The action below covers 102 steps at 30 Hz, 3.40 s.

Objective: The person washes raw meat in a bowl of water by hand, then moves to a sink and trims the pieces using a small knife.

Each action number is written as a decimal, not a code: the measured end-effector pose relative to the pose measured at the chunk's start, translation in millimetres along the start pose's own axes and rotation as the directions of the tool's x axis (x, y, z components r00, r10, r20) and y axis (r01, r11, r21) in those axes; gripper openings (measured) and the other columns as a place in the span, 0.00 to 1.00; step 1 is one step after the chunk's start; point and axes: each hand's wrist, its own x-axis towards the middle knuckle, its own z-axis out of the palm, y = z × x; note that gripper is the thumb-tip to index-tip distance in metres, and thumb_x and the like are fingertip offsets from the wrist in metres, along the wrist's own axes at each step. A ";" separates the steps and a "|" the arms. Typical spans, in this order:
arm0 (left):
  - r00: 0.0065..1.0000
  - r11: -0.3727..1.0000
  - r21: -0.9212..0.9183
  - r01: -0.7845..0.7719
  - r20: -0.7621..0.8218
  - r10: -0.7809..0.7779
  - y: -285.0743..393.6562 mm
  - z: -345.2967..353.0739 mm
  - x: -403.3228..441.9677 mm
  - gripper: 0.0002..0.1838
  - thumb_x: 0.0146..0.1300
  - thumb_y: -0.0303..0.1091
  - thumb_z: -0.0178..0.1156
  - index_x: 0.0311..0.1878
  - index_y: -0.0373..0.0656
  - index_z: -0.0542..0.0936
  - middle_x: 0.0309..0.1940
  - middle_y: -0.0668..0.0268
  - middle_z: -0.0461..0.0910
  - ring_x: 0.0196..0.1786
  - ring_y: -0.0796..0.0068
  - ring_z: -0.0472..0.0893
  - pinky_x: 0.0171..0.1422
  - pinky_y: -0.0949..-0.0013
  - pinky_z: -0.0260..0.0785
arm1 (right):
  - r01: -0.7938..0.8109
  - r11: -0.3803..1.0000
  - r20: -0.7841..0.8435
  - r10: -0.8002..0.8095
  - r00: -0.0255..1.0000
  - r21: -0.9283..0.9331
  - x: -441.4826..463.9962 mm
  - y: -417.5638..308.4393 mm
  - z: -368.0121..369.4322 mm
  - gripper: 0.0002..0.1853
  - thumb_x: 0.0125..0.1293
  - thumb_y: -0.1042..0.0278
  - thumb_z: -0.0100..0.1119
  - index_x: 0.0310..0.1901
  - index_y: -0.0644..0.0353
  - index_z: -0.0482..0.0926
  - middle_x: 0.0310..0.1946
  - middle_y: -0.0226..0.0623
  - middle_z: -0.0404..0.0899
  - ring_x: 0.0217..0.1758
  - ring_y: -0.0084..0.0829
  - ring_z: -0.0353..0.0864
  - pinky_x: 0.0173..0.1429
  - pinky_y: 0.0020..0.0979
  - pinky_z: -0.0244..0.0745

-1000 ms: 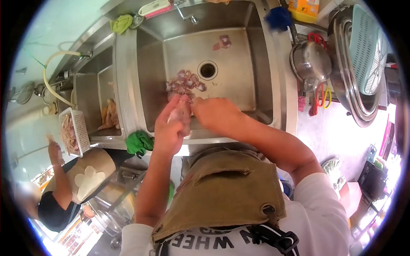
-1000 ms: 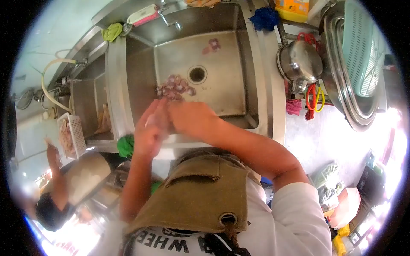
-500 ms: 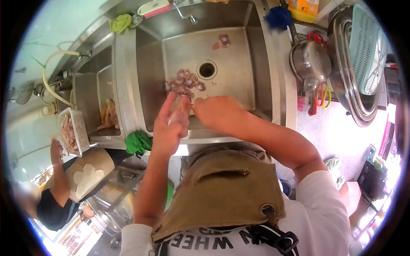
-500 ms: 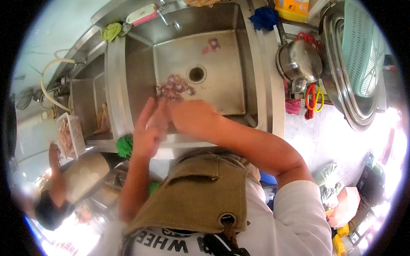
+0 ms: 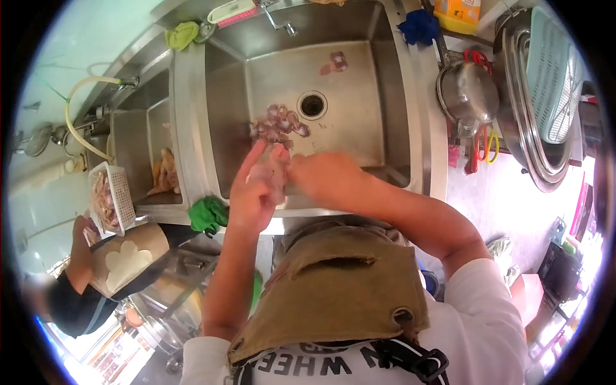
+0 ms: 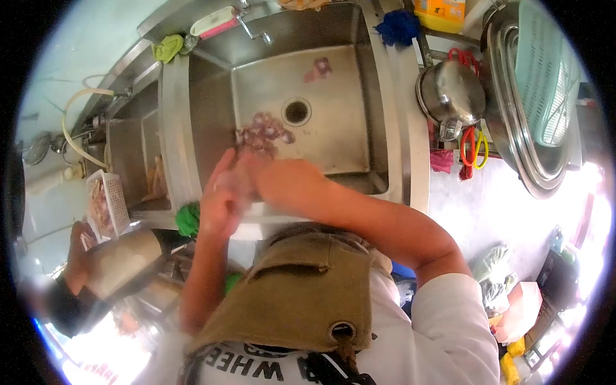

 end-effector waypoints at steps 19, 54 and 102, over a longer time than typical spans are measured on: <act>0.999 0.998 0.048 -0.037 0.015 0.036 -2.7 -3.8 11.6 0.43 0.46 0.16 0.45 0.72 0.31 0.54 0.66 0.45 0.66 0.62 0.52 0.72 0.53 0.59 0.72 | -0.046 0.989 -0.025 0.050 0.998 0.142 -3.3 5.6 4.0 0.13 0.68 0.65 0.45 0.44 0.67 0.73 0.35 0.55 0.81 0.39 0.55 0.82 0.42 0.52 0.76; 0.983 0.981 0.116 0.153 0.085 -0.163 2.2 -10.7 10.6 0.32 0.52 0.26 0.63 0.60 0.26 0.66 0.41 0.56 0.78 0.41 0.64 0.79 0.47 0.65 0.70 | -0.057 0.475 -0.092 0.286 0.954 0.878 26.7 29.9 -19.1 0.08 0.62 0.68 0.63 0.36 0.63 0.78 0.20 0.26 0.71 0.19 0.15 0.64 0.22 0.22 0.58; 0.991 0.994 -0.056 0.093 0.105 -0.087 -7.4 -1.4 8.8 0.36 0.44 0.22 0.49 0.64 0.33 0.67 0.45 0.62 0.74 0.45 0.66 0.74 0.45 0.72 0.65 | 0.054 0.998 -0.181 -0.059 0.982 -0.034 -2.0 14.7 7.2 0.08 0.63 0.70 0.48 0.37 0.68 0.71 0.29 0.52 0.80 0.32 0.55 0.81 0.36 0.49 0.76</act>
